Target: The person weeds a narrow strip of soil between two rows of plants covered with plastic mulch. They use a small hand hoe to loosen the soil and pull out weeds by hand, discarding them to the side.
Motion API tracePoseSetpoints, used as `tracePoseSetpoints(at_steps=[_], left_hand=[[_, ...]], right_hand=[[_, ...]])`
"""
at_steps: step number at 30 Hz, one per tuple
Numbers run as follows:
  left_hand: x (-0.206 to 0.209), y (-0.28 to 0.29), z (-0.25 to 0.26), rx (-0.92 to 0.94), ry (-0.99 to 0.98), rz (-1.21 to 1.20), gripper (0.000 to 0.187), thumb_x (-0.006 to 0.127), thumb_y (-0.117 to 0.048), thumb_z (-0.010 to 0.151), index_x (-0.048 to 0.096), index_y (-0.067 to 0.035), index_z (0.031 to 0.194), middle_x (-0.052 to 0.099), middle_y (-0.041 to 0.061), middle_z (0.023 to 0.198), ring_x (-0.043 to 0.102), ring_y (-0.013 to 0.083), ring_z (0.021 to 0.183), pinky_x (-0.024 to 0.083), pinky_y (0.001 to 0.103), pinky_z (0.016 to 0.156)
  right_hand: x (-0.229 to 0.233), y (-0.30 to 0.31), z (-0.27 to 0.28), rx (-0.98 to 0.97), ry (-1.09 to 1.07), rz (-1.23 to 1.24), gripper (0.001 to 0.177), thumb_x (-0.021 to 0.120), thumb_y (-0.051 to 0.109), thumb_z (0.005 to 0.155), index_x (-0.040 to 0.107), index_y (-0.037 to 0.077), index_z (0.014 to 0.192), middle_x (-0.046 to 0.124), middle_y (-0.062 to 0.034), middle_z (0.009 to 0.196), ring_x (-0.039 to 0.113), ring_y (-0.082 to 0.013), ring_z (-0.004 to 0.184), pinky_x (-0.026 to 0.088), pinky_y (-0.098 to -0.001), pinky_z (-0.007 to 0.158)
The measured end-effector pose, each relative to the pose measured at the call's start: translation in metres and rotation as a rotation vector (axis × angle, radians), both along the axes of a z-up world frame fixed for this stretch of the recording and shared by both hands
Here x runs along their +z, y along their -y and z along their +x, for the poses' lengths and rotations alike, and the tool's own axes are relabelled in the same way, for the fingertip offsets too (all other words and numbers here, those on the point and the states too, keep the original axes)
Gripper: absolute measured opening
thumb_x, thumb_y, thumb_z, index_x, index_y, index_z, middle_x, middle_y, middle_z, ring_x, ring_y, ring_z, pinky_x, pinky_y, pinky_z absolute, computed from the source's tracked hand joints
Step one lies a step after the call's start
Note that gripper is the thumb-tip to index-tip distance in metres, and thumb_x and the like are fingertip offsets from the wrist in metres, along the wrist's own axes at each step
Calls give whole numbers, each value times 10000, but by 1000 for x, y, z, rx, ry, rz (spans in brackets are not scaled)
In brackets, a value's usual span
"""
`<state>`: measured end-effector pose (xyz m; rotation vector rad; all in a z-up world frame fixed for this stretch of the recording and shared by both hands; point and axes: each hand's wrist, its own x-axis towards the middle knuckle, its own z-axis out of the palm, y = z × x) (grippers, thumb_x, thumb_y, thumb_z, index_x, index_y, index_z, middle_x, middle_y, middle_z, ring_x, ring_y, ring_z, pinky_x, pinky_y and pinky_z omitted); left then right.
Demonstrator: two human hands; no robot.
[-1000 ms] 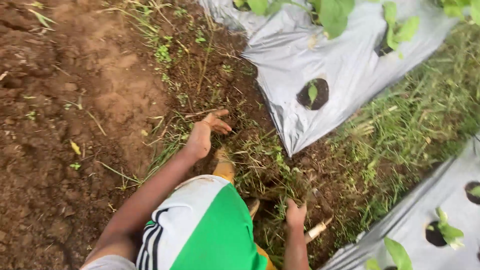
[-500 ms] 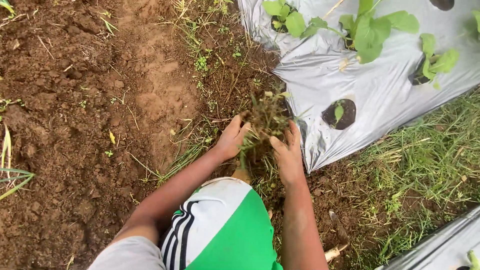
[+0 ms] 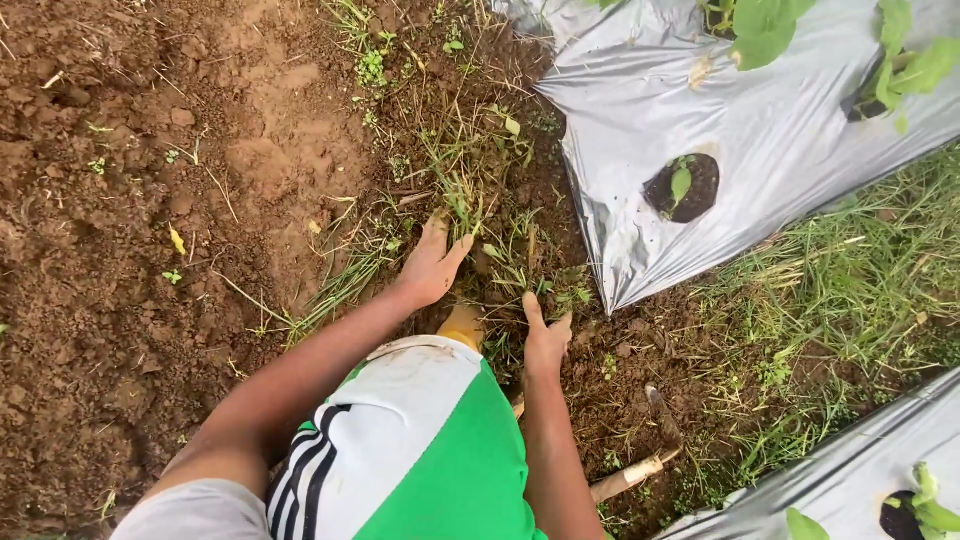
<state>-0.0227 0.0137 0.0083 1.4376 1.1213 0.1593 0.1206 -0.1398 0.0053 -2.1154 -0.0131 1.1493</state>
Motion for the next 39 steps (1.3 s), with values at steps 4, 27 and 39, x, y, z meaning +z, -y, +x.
tracePoseSetpoints(at_steps=[4, 27, 39], left_hand=[[-35, 7, -6, -82, -56, 32, 793, 350, -548, 1107, 47, -47, 1642, 38, 323, 1659, 168, 577, 1505, 279, 743, 1203], [-15, -20, 10, -316, -159, 427, 848, 570, -353, 1065, 0, -131, 1653, 80, 238, 1715, 32, 417, 1573, 136, 613, 1264], [6, -3, 31, -367, -358, 341, 915, 575, -369, 1041, -60, -78, 1631, 23, 226, 1699, 71, 387, 1571, 211, 618, 1246]], right_hand=[[-8, 5, -8, 173, -50, 47, 1264, 781, 563, 911, -44, -103, 1600, -70, -405, 1628, -140, -578, 1515, -20, -777, 1199], [-67, 148, 76, -405, 633, 186, 210, 753, 262, 909, 737, 78, 1009, 738, -74, 1052, 697, -236, 1059, 574, -442, 971], [-60, 73, 65, 146, 121, -306, 1473, 905, 500, 660, -143, 168, 1640, -384, -234, 1628, -336, -432, 1516, -202, -558, 1208]])
